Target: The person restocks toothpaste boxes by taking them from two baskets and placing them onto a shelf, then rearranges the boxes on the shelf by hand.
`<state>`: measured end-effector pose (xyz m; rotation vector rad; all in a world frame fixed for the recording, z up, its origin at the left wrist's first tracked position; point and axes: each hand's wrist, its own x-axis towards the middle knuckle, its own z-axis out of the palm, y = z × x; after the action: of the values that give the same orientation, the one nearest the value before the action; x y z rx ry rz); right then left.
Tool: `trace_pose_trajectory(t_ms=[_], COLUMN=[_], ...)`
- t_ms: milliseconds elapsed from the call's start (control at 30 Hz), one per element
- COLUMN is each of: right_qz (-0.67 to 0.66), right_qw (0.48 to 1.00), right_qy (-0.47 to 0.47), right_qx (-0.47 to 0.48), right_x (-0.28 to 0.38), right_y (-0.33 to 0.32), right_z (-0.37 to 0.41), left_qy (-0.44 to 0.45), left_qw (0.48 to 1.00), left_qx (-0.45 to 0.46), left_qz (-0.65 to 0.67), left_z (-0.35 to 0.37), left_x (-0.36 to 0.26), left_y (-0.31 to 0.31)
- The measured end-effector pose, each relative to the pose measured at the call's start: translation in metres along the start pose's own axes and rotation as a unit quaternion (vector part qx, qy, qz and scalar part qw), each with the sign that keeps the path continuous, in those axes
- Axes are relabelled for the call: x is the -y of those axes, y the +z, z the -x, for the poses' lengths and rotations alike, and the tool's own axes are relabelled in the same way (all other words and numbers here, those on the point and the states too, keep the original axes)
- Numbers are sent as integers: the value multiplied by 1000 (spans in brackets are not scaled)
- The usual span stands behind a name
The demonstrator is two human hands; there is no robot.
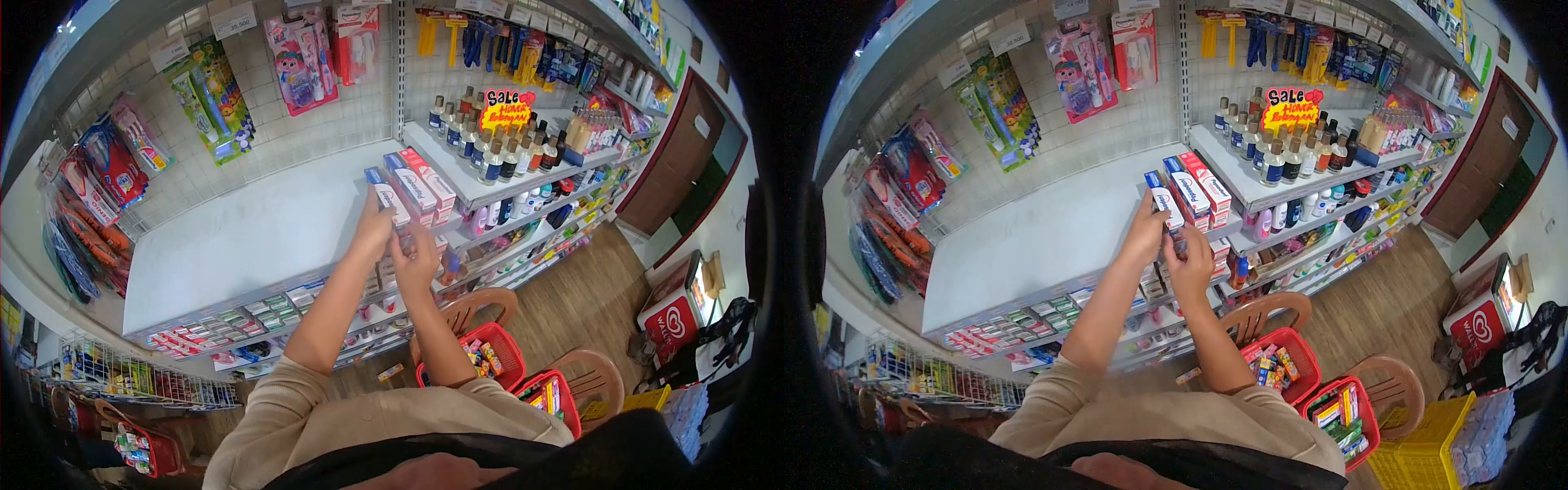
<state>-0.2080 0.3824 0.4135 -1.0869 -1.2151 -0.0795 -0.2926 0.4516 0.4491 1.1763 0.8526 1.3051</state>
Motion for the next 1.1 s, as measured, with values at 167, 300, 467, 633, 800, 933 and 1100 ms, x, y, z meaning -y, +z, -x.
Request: trace_pose_trajectory(t_ms=[167, 300, 467, 633, 800, 933, 1100], right_qz=[-14, -7, 4, -16, -44, -29, 48], right_qw=[1000, 1000, 999, 999, 997, 993, 977], right_qy=[21, 1, -31, -35, -56, -53, 51], right_qx=[-2, -2, -10, 7, 22, 106, 203], right_x=[0, 2, 8, 5, -23, -46, -61], right_y=[0, -3, -9, -20, -50, -95, -178], right_z=[0, -2, -6, -3, 41, 93, 186], left_qy=[6, 14, 13, 3, 44, 144, 267], left_qw=[1000, 1000, 1000, 995, 998, 968, 844], left_qx=[-2, -7, -16, 43, -10, 17, -105], left_qz=[11, -11, -22, 92, -35, -205, -452], left_z=[5, -1, -3, 35, 110, 107, 96], left_x=[0, 11, 14, -12, -9, 9, -21], left_y=[6, 3, 3, 9, 19, 23, 33])
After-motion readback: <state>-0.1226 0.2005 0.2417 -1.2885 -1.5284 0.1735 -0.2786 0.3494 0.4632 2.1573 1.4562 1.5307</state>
